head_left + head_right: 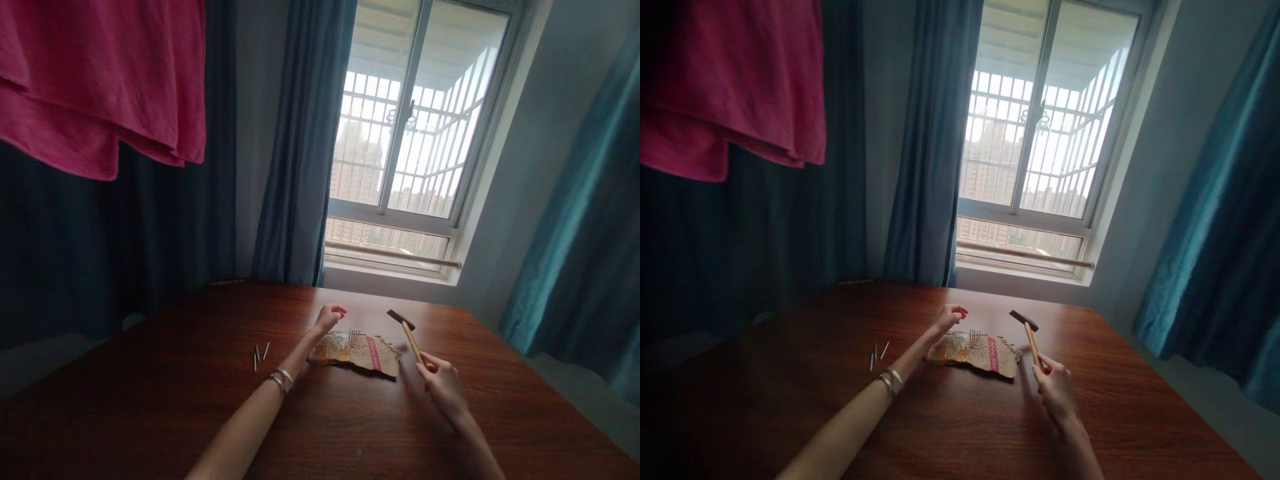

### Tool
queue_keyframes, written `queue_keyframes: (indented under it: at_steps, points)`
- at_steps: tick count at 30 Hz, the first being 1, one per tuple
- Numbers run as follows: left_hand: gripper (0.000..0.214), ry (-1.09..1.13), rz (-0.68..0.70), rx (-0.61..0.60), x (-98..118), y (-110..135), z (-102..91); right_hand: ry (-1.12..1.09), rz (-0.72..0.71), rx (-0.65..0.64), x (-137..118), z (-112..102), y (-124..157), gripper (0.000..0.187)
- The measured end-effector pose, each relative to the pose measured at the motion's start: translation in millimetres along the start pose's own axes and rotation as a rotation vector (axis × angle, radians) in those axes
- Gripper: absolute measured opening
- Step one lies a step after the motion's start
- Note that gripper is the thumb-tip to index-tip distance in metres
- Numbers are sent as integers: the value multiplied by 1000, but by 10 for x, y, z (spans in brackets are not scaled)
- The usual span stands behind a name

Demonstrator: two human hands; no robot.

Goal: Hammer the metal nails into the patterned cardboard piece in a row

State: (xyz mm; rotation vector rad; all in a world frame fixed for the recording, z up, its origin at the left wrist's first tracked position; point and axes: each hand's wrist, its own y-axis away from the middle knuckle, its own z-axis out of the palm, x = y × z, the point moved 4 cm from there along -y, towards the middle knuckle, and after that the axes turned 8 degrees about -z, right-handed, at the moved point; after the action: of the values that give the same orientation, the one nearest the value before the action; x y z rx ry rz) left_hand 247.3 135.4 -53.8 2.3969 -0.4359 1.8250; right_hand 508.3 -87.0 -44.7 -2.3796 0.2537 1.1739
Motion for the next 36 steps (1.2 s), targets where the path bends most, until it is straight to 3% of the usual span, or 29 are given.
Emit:
queue_keyframes:
  at_steps: [6,13,25,30,36]
  points:
    - [32,-275,2,-201,-185,-18,-16,234,-142,-96,112,-107,-121,36]
    - [32,-355,48,-320,-161,62,6,402,-116,-147,223,-62,-110,32]
    - [32,-420,9,-305,-173,98,12,670,-115,-206,266,-41,-139,26]
    - [32,-421,29,-270,-144,115,31,818,-130,-180,365,-48,-120,27]
    - [36,-462,59,-164,-58,112,13,846,-116,-139,451,-24,-64,26]
